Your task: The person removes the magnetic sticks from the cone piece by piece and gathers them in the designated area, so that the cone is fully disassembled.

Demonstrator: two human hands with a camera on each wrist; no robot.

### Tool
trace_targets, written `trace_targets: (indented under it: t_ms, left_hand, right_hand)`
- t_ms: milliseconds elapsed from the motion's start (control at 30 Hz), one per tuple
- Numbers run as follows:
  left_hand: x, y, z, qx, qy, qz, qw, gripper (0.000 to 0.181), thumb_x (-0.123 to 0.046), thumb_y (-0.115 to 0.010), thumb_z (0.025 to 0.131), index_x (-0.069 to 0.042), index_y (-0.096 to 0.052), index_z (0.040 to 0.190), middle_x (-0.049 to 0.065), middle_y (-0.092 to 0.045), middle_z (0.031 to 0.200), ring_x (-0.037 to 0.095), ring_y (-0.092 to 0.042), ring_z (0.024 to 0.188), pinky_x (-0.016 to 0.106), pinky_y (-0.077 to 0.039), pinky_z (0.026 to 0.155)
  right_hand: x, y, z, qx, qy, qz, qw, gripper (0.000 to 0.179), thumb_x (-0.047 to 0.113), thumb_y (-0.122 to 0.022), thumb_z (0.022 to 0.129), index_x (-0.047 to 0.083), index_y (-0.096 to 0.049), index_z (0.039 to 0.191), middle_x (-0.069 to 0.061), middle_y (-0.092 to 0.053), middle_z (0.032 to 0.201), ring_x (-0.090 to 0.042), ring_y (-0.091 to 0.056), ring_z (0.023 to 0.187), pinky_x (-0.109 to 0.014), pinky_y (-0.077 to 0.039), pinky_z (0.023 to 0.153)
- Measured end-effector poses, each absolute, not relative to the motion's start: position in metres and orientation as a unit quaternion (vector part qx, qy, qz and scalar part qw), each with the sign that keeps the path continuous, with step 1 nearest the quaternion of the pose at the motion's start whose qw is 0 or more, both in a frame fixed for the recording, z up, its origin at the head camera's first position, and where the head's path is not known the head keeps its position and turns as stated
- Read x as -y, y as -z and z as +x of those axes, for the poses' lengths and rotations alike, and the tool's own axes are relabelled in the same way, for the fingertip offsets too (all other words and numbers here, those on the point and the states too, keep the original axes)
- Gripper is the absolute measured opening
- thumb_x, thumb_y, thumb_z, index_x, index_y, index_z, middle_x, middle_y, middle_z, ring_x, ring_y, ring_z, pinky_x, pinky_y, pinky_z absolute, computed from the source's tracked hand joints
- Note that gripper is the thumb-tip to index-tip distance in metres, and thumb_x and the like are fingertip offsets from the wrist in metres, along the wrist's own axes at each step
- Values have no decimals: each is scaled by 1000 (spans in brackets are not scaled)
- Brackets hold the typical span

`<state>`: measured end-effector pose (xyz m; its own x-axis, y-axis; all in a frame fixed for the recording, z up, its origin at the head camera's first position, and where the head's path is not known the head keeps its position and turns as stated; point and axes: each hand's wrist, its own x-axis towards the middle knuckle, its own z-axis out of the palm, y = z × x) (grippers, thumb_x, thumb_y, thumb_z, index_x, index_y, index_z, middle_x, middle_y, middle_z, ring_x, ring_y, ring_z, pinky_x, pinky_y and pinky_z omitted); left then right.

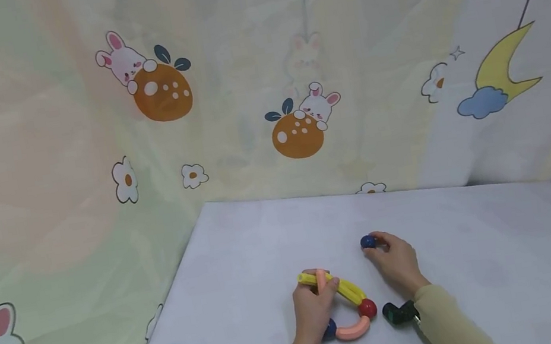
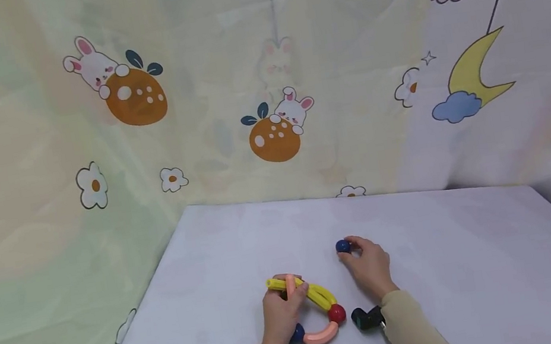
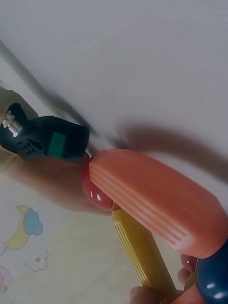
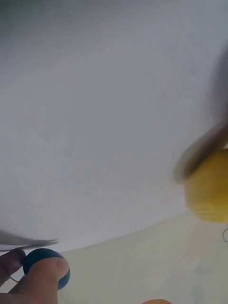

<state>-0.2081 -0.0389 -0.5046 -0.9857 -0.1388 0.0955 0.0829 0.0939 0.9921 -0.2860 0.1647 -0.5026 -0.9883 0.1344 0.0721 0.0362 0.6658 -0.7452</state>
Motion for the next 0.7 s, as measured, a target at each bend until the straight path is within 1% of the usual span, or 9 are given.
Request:
trace_targets:
  t_ms: [100,200,333,433,533,633,700]
  left_hand:
    - [38,506,-208,735,672,24,86,29,-27,-76,84,-11,-62,103,-1,-65,93,10,-57,75,21,-46,62]
    - [38,506,-208,735,671,24,90,28,-27,-75,84,-11,-62,103,-1,-65,93,10,-57,75,21,-47,63]
    - [38,506,-208,735,671,23,92,29,-29,-75,85,-12,-62,105,-1,-65,95,10,-58,78,21,-48,66]
    - [39,506,-208,733,673,21,96,31,-31,-75,85,-12,-62,106,-1,-65,96,11,-58,78,21,-48,66]
    - [39,507,-208,732,673,19,107,30,-33,-73,87,-12,-62,106,-1,-65,96,11,-58,78,22,-49,66]
    - [38,507,-209,734,669,22,118,26,-33,-68,92,-12,-62,105,-2,-64,91,10,-58,77,22,-49,66]
    - [38,507,-210,733,669,26,121,23,-33,-64,95,-12,-62,104,-3,-62,85,9,-56,73,21,-48,65]
  right_hand:
    - [-165,503,-289,919,-385,-43,68,49,26,-70,89,8,-57,133,-18,-62,120,-34,-52,109,-55,-32,97]
    - [-165,504,-292,923,-376,-45,73,51,26,-70,89,7,-56,134,-17,-64,116,-34,-52,106,-55,-27,95]
    - [-163,503,-290,924,-368,-57,85,57,29,-70,89,4,-51,137,-20,-59,120,-38,-50,111,-56,-32,98]
    - [-158,499,-278,924,-360,-62,110,55,30,-67,91,4,-50,137,-20,-55,123,-38,-47,116,-56,-36,98]
    - [-147,491,-256,923,-360,-38,130,44,26,-65,92,7,-58,130,-13,-60,118,-34,-51,113,-52,-41,96]
    - [-131,483,-233,918,-377,21,124,34,20,-70,88,10,-66,120,-4,-67,103,-26,-57,100,-46,-46,87]
    - [-121,481,-219,916,-379,63,115,32,20,-75,84,13,-69,115,3,-67,94,-19,-58,92,-40,-47,81]
